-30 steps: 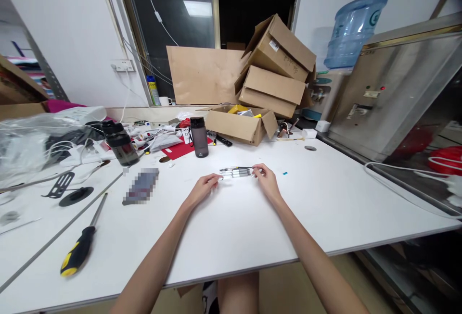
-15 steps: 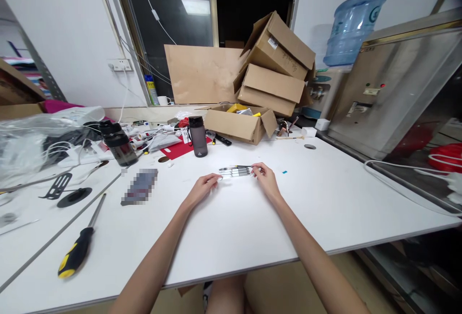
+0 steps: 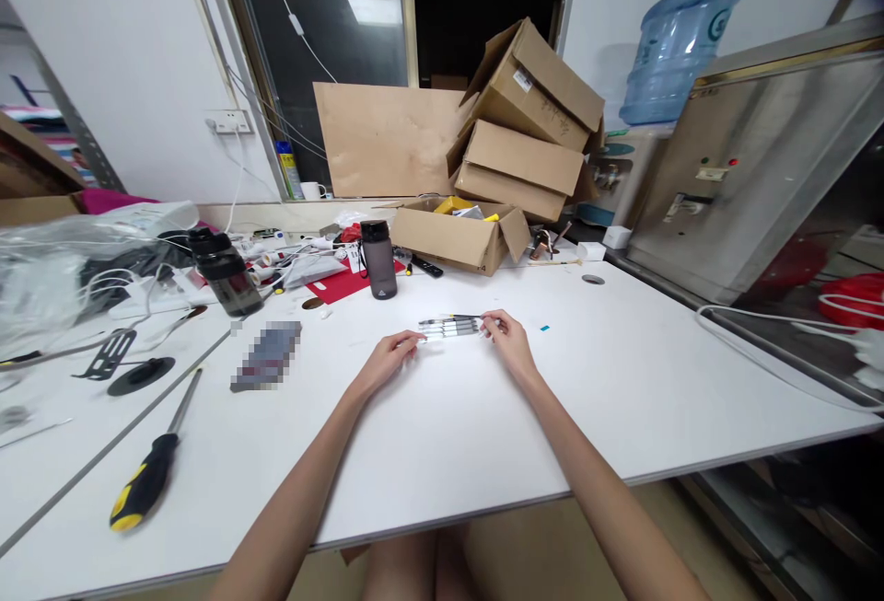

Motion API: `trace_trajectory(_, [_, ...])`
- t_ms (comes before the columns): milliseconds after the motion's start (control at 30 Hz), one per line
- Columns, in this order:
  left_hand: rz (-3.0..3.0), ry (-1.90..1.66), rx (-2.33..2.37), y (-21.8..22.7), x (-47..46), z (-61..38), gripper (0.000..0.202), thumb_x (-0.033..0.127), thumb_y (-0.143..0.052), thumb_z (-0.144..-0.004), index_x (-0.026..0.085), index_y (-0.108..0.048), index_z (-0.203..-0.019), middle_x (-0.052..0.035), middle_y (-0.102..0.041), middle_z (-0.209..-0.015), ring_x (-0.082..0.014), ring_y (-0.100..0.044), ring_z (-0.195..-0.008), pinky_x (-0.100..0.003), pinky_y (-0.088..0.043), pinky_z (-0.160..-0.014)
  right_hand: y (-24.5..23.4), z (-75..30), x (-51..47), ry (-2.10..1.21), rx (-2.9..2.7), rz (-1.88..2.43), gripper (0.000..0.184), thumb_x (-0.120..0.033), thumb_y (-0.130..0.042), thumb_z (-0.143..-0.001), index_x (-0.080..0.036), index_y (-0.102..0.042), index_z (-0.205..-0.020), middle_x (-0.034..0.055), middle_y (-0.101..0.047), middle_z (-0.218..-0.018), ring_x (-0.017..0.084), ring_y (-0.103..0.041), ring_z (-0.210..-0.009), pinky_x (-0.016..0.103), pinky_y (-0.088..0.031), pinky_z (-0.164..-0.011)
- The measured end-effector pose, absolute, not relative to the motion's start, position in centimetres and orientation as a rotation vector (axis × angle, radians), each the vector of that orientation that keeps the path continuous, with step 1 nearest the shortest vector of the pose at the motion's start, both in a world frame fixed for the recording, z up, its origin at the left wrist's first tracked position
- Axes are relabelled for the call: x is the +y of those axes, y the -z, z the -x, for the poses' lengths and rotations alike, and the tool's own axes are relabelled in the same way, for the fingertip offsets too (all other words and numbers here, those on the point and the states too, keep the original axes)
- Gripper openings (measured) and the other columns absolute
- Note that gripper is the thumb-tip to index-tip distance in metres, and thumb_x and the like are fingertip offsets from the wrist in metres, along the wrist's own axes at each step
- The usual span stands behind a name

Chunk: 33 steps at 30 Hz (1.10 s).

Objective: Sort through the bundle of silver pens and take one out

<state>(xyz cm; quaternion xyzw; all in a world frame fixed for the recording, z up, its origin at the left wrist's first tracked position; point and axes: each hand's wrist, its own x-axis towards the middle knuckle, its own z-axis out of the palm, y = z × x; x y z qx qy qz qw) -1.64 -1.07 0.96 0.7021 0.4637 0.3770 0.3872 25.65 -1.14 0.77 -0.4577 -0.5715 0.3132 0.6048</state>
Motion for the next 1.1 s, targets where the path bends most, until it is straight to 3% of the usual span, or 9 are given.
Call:
trace_trajectory(400, [-1.788,-0.968,1.172,-0.81,-1.0,1.68,0.046,0.05,-0.054,-0.09,0.014,-0.074,-0.11,0.0002,-0.059,-0.071,-0.015,-0.048,-0.064,-0.026,-0.034,-0.062,-0.81,-25.61,-1.05,-0.775,-1.297,1.024,0.022,-0.042,-0.062,-0.082,-0.021,-0.069,-0.084,0.0046,-0.07,-0.079,0.02,-0.059,-0.07,0.031,-0.043,-0.064])
trace_trajectory(1100, [-1.798,-0.953,1.158,-1.02,-1.03,1.53,0.044,0.049,-0.053,-0.09,0.015,-0.073,-0.11,0.0012,-0.055,-0.07,-0.0145,-0.045,-0.063,-0.025,-0.031,-0.059,-1.55,-25.91,-1.74,-0.87,-1.174,1.04,0.042,-0.058,-0.062,-0.08,-0.019,-0.068,-0.064,0.0051,-0.067,-0.067,0.018,-0.058,-0.065,0.029,-0.041,-0.062])
